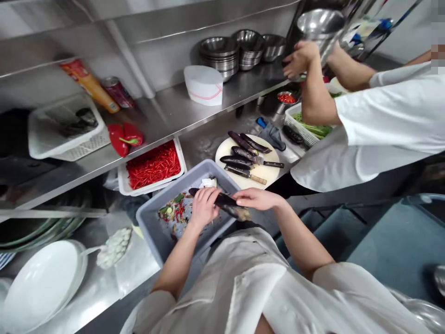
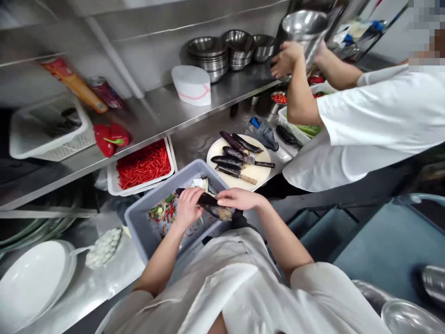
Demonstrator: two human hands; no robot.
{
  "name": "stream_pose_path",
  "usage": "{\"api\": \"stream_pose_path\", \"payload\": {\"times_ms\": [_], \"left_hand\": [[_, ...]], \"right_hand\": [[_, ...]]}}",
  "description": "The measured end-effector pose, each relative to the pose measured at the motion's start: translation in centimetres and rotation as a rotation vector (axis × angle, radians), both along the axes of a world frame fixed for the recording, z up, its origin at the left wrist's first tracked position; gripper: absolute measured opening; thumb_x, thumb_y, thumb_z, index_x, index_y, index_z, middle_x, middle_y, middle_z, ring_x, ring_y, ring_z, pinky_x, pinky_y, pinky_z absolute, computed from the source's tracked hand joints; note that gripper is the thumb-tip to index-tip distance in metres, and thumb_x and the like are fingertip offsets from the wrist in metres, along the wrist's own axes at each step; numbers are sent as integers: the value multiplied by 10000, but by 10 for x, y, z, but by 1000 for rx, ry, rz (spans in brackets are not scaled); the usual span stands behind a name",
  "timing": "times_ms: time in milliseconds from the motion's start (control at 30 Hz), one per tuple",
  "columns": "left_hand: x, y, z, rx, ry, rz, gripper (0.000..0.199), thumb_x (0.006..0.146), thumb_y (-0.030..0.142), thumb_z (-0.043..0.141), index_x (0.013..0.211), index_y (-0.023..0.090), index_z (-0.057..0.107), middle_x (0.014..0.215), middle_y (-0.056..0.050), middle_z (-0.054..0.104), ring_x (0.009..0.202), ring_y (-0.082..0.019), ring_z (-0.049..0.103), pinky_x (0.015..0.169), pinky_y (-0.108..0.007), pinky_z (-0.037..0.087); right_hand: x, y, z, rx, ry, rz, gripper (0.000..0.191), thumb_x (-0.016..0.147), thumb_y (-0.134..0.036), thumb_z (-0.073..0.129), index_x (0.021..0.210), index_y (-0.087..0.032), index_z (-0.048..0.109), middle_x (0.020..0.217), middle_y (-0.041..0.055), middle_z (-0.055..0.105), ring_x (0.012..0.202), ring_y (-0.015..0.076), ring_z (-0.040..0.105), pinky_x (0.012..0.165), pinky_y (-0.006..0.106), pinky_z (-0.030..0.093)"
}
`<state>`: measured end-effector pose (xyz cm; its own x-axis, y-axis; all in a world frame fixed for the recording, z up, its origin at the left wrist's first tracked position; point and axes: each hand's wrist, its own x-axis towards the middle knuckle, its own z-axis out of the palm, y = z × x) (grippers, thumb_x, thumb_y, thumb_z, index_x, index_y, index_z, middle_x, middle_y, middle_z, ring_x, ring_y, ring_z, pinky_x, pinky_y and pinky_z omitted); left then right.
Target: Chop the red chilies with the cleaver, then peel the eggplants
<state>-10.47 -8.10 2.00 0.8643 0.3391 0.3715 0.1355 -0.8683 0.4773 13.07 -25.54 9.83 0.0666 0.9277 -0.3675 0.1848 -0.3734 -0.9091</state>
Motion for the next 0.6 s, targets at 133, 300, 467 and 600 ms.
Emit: {"api": "stream_pose_path", "payload": {"times_ms": [133, 300, 467, 600], "left_hand": [[-52, 22, -8, -108, 83, 243, 694, 894, 214, 689, 1579, 211, 583, 1462, -155, 690, 1366, -369, 663, 1186, -526, 547], [-94, 36, -7, -341, 238, 455, 751, 988, 397, 704, 1682, 271, 448, 1497, -145, 683, 1322, -368, 696, 1124, -513, 571], [-117, 28, -33, -864, 83, 503, 599, 875, 509, 829, 1369, 201, 685, 1269, -114, 781, 1133, -310, 742, 1043, -434, 583], [-137, 15, -56, -1376, -109, 600, 703, 875, 667, 791, 1375, 192, 654, 1041, -102, 805, 832, -242, 742, 782, -359, 602]], "right_hand": [[24, -7, -44, -4, -328, -118, 434, 1047, -570, 610, 1302, -271, 796, 1159, 72, 804, 1010, 267, 718, 929, 385, 586], [60, -20, -119, -267, -1058, -256, 527, 1055, -268, 606, 1523, -26, 593, 1461, 330, 613, 1296, 328, 542, 1125, 423, 413], [68, -14, -159, -311, -1255, -136, 482, 1000, -259, 602, 1431, -45, 638, 1373, 350, 631, 1306, 442, 554, 1044, 543, 468], [89, -14, -163, -345, -1136, -131, 426, 941, -286, 594, 1298, -67, 674, 1250, 328, 692, 1149, 410, 690, 963, 493, 533]]}}
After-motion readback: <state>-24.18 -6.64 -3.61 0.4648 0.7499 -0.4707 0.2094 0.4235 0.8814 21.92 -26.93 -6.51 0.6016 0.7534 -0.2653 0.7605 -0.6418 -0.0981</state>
